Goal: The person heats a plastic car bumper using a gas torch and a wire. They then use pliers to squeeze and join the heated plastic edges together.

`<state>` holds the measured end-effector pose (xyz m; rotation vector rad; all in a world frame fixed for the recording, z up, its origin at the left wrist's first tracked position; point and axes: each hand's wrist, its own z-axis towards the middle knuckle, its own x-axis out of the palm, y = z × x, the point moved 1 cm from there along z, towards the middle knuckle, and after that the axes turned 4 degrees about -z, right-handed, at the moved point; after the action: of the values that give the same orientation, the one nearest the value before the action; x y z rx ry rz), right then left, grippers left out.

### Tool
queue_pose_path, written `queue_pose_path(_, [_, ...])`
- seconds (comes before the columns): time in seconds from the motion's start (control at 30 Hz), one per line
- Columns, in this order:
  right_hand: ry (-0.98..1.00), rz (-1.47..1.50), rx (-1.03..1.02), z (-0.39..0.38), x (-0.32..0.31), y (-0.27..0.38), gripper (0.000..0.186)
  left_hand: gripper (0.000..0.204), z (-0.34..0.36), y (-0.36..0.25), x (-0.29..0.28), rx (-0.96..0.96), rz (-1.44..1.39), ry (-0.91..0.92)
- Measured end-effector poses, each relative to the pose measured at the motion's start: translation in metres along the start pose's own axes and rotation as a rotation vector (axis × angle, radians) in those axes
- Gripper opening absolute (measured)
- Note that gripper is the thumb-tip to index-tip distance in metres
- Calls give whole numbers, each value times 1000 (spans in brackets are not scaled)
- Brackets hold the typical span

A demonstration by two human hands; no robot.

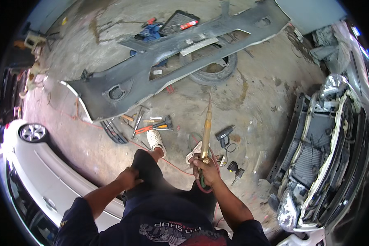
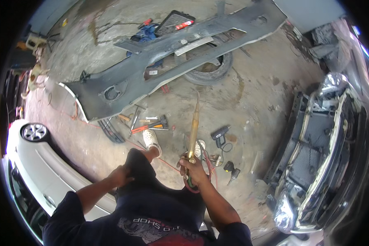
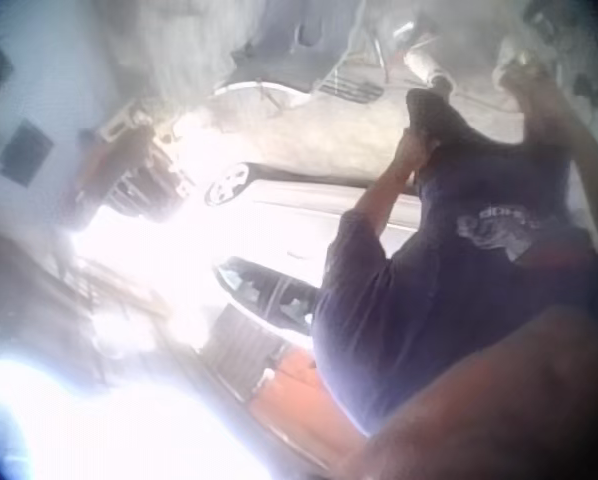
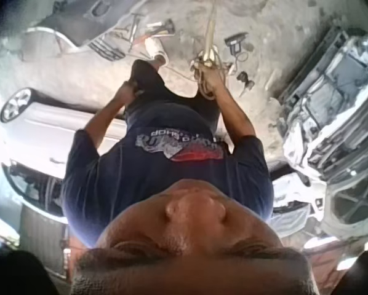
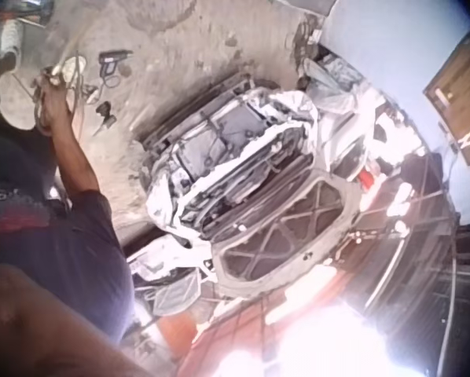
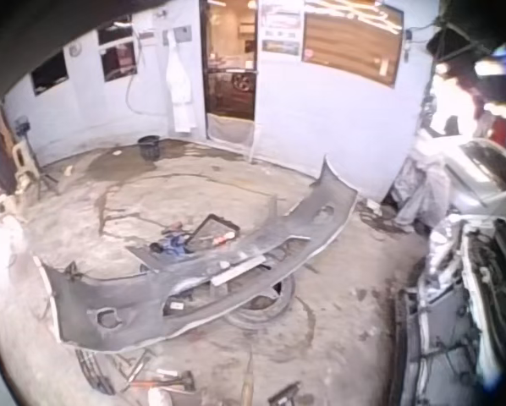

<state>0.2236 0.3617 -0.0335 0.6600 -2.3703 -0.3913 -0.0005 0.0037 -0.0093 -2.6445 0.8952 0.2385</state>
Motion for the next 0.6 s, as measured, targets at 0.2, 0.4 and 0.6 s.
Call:
queue_pose_path(0.2, [-167,306,-23,21,30,-64,27,46,-66,55,-37,151,-70,571])
queue_pose_path(0.4, [-80,476,27,119,36,-125,21,45,118,18,-93,312,-95,222])
queue_pose_path(0.6, [-164,166,45,216,-25,-188,19,54,390,10,-116,638,-337,-665])
